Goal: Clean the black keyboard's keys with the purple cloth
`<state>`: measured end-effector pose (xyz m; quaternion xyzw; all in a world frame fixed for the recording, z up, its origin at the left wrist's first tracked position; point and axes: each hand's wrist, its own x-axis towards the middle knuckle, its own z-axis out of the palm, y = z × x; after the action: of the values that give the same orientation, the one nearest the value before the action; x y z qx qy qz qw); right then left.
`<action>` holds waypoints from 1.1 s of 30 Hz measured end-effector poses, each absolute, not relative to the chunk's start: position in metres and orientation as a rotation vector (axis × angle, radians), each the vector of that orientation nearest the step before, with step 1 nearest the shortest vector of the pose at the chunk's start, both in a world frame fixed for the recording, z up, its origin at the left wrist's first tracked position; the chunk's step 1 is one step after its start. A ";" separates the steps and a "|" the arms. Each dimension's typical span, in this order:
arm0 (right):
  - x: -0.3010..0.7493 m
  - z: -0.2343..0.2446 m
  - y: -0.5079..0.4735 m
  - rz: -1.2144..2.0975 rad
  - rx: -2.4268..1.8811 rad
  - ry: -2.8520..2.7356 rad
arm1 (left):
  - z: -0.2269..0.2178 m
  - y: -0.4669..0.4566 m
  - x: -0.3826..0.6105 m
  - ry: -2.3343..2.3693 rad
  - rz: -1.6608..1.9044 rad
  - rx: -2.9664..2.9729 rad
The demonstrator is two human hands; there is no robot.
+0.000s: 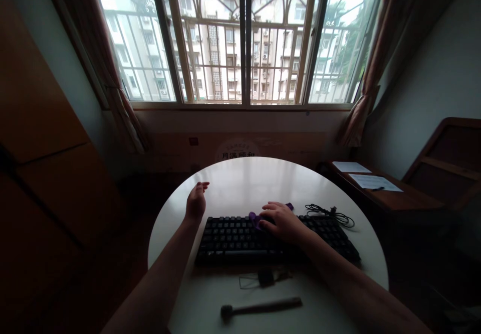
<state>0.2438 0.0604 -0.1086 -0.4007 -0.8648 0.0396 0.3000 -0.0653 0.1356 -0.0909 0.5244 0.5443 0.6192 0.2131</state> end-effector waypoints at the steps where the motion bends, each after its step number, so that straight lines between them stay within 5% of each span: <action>1: 0.244 -0.108 0.060 0.101 -1.073 -2.289 | -0.091 0.135 -0.066 1.512 1.718 1.457; 33: 0.238 -0.097 0.055 0.075 -1.345 -2.183 | -0.090 0.137 -0.071 1.597 1.625 1.415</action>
<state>0.2379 0.0549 -0.0968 -0.5025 -0.8160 0.0280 0.2842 -0.0705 0.1374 -0.0902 0.5136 0.5800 0.5898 0.2278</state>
